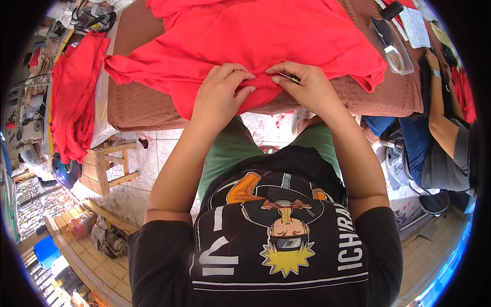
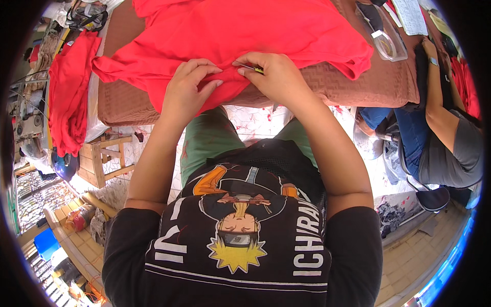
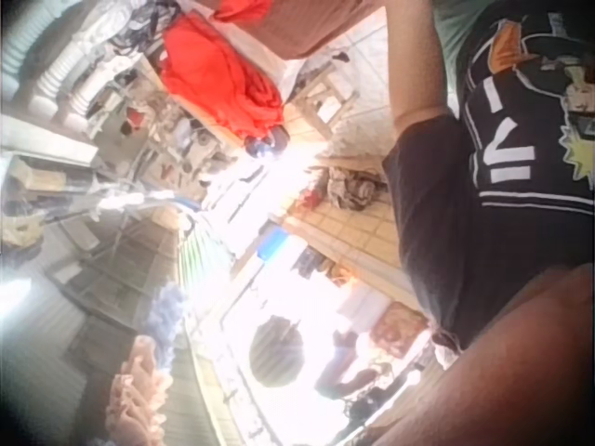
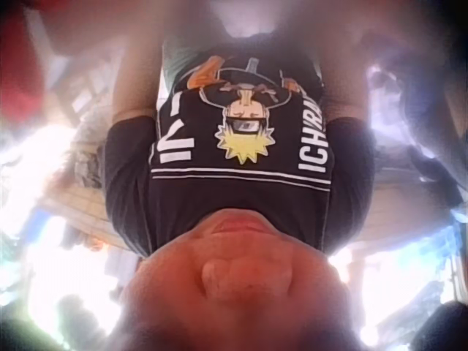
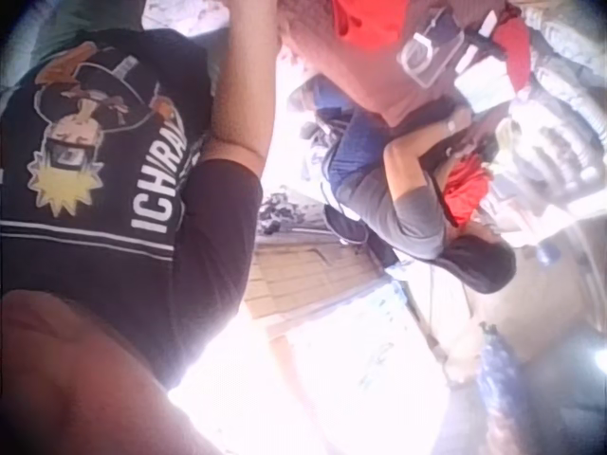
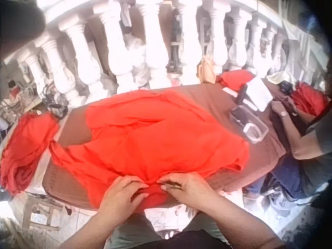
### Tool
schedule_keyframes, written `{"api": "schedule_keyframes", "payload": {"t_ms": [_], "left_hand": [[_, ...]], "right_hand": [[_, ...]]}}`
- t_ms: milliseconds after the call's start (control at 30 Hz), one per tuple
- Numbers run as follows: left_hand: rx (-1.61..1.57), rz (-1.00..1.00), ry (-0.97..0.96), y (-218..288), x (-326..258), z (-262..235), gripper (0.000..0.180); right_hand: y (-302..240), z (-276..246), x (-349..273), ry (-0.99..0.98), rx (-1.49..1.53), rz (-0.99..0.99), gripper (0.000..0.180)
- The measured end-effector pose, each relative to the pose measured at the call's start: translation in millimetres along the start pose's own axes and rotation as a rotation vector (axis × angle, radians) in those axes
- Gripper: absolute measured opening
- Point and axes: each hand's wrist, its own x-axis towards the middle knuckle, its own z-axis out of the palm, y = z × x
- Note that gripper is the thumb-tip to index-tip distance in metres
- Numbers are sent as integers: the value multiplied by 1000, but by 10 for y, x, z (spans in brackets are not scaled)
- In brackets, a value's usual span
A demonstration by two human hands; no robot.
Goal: The person uses shears to cut and remove labels and loose threads from red shirts on a table, handling them one at a time and turning them over.
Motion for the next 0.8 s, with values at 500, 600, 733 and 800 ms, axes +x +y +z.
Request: {"api": "schedule_keyframes", "payload": {"t_ms": [500,600,733,800], "left_hand": [[-251,-239,-82,-63,103,-81,18],[-294,-266,-72,-71,100,-82,18],[-373,-271,-81,-61,133,-66,18],[-387,-292,-114,-71,140,-80,19]], "right_hand": [[-49,59,-44,10,106,-53,21],[-229,113,-83,-47,-125,-4,21],[-112,214,-168,-263,-302,-213,21],[-283,154,-247,-553,-336,-216,20]]}}
